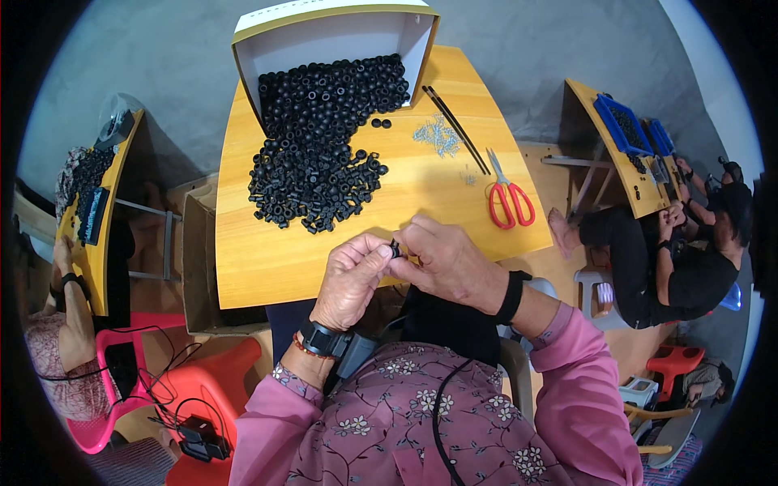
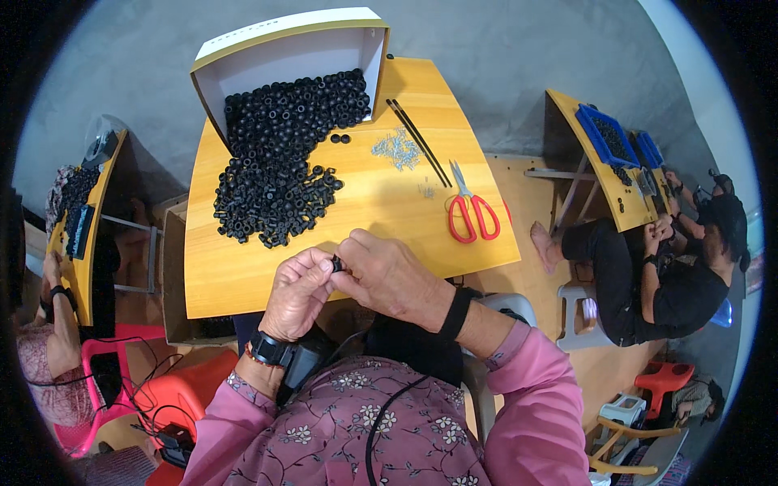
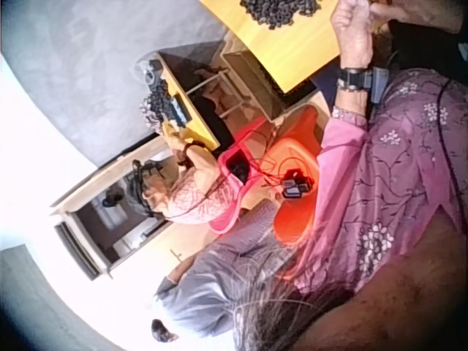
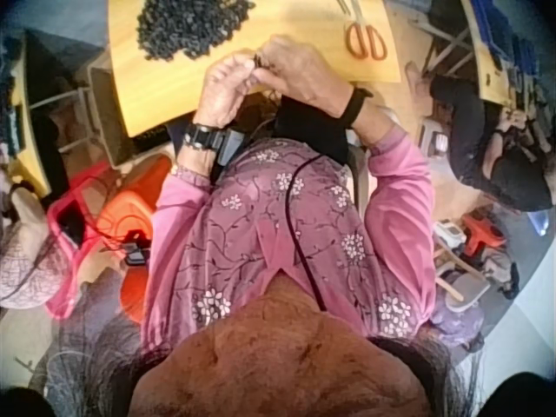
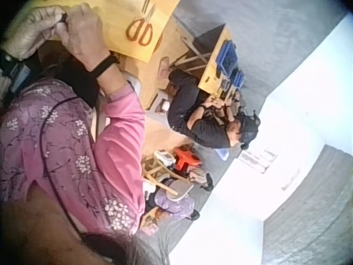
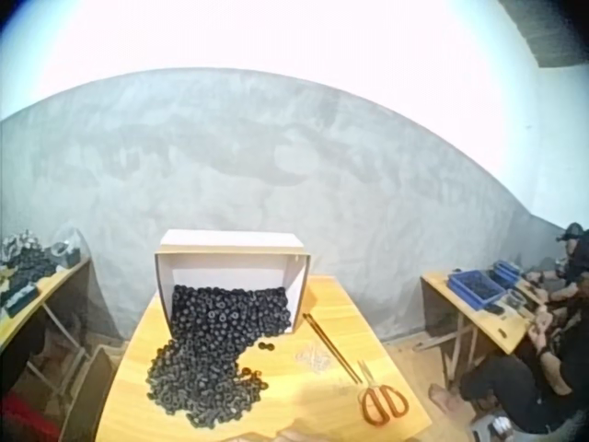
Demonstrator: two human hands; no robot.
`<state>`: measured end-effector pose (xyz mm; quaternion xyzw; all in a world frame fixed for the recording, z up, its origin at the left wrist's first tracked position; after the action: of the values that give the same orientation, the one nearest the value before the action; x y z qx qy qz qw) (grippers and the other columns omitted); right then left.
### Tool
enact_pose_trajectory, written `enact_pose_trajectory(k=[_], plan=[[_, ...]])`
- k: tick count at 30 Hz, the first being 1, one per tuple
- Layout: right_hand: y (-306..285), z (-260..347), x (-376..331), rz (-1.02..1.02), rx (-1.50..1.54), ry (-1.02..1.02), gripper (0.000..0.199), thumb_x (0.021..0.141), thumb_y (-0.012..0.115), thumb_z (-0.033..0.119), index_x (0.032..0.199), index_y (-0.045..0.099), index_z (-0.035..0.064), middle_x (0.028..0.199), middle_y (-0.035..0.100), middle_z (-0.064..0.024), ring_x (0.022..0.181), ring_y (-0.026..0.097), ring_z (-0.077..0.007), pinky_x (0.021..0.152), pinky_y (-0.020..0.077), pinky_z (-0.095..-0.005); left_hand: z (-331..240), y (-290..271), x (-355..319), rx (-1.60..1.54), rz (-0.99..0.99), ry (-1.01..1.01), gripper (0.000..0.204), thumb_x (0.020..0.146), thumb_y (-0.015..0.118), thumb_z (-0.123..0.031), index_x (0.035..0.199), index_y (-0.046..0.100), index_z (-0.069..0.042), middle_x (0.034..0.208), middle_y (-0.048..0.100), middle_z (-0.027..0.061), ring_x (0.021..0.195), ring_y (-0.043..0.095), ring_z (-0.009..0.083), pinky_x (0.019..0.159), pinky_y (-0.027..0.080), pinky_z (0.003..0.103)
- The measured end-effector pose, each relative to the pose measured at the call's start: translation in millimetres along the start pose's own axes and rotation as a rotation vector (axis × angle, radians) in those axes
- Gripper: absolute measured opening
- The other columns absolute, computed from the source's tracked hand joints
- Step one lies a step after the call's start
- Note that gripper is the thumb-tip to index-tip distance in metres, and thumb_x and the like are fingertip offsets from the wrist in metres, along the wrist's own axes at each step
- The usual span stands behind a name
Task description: Manually assembling small plastic and metal components at a workbench.
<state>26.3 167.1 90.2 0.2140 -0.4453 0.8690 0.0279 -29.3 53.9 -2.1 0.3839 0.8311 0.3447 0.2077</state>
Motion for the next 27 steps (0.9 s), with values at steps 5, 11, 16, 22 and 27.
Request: enact_pose_trajectory(k=[5, 11, 16, 22, 27], plan=[[-1.7, 4.0, 2.7, 0.004, 0.02, -0.013, 0.027, 0.081, 0.076, 0.011, 0.085, 0.051, 0.0044, 0.076, 0.051, -0.0117, 0.063, 0.056, -0.0313, 0.054, 0.0437, -0.0406, 1.8, -6.3, -0.1, 0.074, -0.008, -0.021, 0.015, 0.1, 0.063, -0.016, 0.099, 0.064, -0.001, 0.09, 0.066, 0.0018, 0.078, 0.06, 0.0081, 0.075, 0.049, 0.023], [0.4, 6.6, 2.0, 0.069, 0.054, -0.021, 0.026, 0.082, 0.073, 0.011, 0.089, 0.049, 0.0034, 0.078, 0.052, -0.0133, 0.069, 0.058, -0.0343, 0.058, 0.046, -0.0432, -2.9, -0.6, -1.4, 0.152, 0.071, -0.039, 0.02, 0.1, 0.064, -0.022, 0.098, 0.064, -0.002, 0.088, 0.064, 0.0009, 0.079, 0.059, 0.008, 0.074, 0.048, 0.024], [5.3, 9.3, 3.2, 0.137, 0.063, -0.043, 0.022, 0.084, 0.068, 0.009, 0.097, 0.051, 0.0022, 0.083, 0.055, -0.0151, 0.076, 0.06, -0.0369, 0.064, 0.0499, -0.0451, -0.9, -2.0, -1.9, 0.116, 0.088, -0.06, 0.02, 0.1, 0.064, -0.024, 0.099, 0.064, -0.004, 0.089, 0.065, 0.0013, 0.08, 0.059, 0.0086, 0.075, 0.048, 0.025], [10.1, 5.0, 4.2, 0.176, 0.08, -0.097, 0.026, 0.085, 0.067, 0.008, 0.107, 0.055, 0.002, 0.085, 0.055, -0.0146, 0.078, 0.061, -0.0367, 0.065, 0.0506, -0.0447, -3.6, -0.6, 0.0, 0.057, 0.109, -0.073, 0.017, 0.101, 0.061, -0.019, 0.101, 0.063, -0.002, 0.095, 0.066, 0.0031, 0.086, 0.062, 0.0109, 0.081, 0.051, 0.028], [6.5, -11.8, 1.0, 0.133, 0.339, 0.189, 0.028, 0.083, 0.076, 0.014, 0.104, 0.061, 0.0009, 0.08, 0.06, -0.0118, 0.071, 0.062, -0.0271, 0.062, 0.0504, -0.0351, -6.2, -0.1, 4.6, -0.052, 0.042, -0.033, 0.012, 0.099, 0.062, -0.011, 0.103, 0.062, 0.0, 0.1, 0.068, 0.0102, 0.094, 0.065, 0.0172, 0.087, 0.054, 0.033]])
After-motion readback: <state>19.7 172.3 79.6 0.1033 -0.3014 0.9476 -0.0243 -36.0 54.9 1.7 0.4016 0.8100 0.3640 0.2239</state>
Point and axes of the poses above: each hand's wrist, its own x-axis towards the middle knuckle, its own y-axis out of the palm, z = x × y, the point moved 6 cm from there along x, towards the middle knuckle
